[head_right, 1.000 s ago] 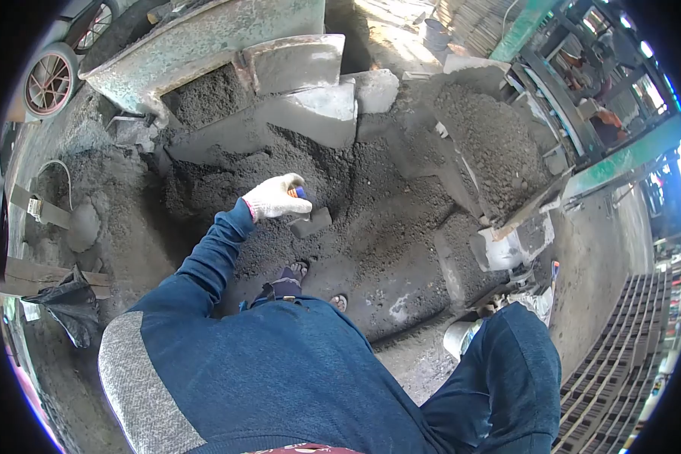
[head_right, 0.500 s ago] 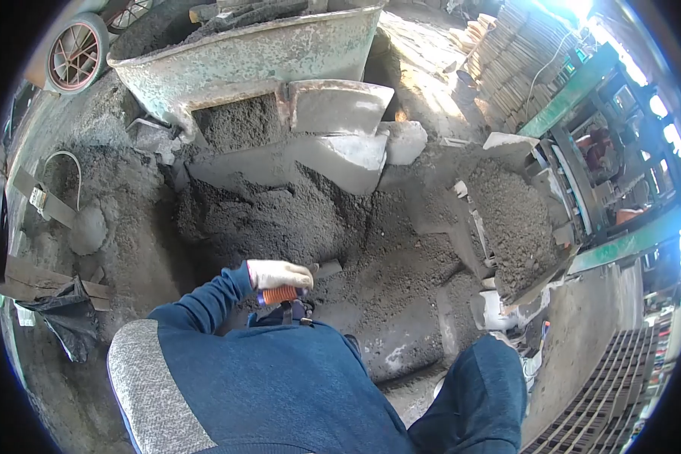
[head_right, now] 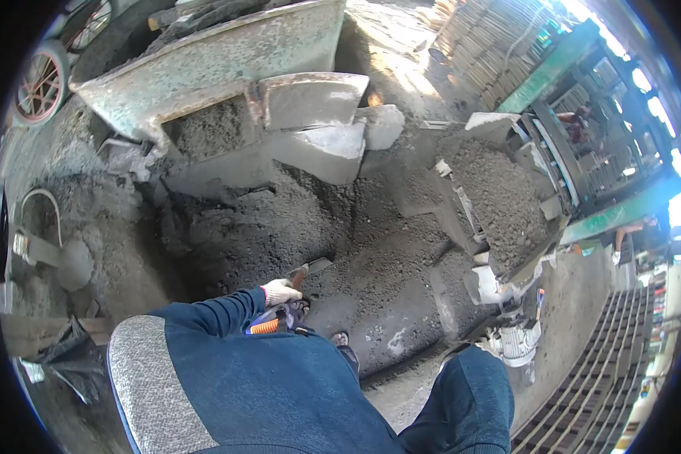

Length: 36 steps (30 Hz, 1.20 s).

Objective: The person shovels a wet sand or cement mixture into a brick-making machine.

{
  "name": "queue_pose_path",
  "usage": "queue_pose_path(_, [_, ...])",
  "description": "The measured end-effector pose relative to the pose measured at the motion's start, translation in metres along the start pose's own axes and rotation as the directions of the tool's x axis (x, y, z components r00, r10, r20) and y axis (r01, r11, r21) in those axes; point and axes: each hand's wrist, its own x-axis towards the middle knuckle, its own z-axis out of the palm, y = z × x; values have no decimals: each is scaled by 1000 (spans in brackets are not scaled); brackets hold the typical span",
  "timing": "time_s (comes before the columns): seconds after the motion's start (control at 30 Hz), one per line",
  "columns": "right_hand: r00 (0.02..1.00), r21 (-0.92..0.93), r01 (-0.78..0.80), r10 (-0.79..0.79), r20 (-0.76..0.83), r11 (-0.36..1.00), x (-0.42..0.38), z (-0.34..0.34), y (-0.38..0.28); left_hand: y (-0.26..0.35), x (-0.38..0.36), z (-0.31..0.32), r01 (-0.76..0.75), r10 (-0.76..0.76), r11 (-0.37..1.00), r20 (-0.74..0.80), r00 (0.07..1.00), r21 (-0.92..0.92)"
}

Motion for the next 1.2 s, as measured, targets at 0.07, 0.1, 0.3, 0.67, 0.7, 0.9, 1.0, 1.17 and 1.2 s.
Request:
queue_pose_path(0.07, [998, -17, -59, 59, -5, 998, -7, -1, -4, -2, 10, 0, 58, -58, 998, -10, 998, -37])
queue_pose_path(0.1, [996, -32, -87, 86, -11, 996, -10, -4, -6, -6, 18, 4, 78, -78, 985, 6, 997, -154])
queue_pose_path(0.3, [887, -81, -408, 374, -270, 909, -57, -26, -54, -28, 63, 22, 364, -260, 564, 259, 930, -741])
queue_pose_path(0.67, [-106, 138, -988, 945, -309, -65, -186, 268, -179, 10, 115, 167, 123, 108, 767, 316, 943, -630])
queue_pose_path(0.7, [-168, 152, -980, 935, -311, -126, -200, 265, -198, 17, 106, 187, 358, -43, 659, 442, 896, -661])
queue_pose_path(0.9, [-678, 651, -613, 722, -140, -449, -302, 234, -361, 86, -28, 274, 598, -307, 452, 514, 801, -662])
queue_pose_path(1.0, [-859, 904, -192, 511, 34, -382, -332, 264, -446, 111, -45, 278, 483, -140, 442, 474, 870, -756])
queue_pose_path(1.17, [-960, 923, 226, 93, 266, -310, -319, 323, -516, 198, -35, 269, 303, 143, 597, 470, 871, -743])
queue_pose_path(1.2, [-930, 908, 343, 49, 365, -242, -322, 335, -522, 213, -31, 274, 337, 228, 574, 541, 810, -746])
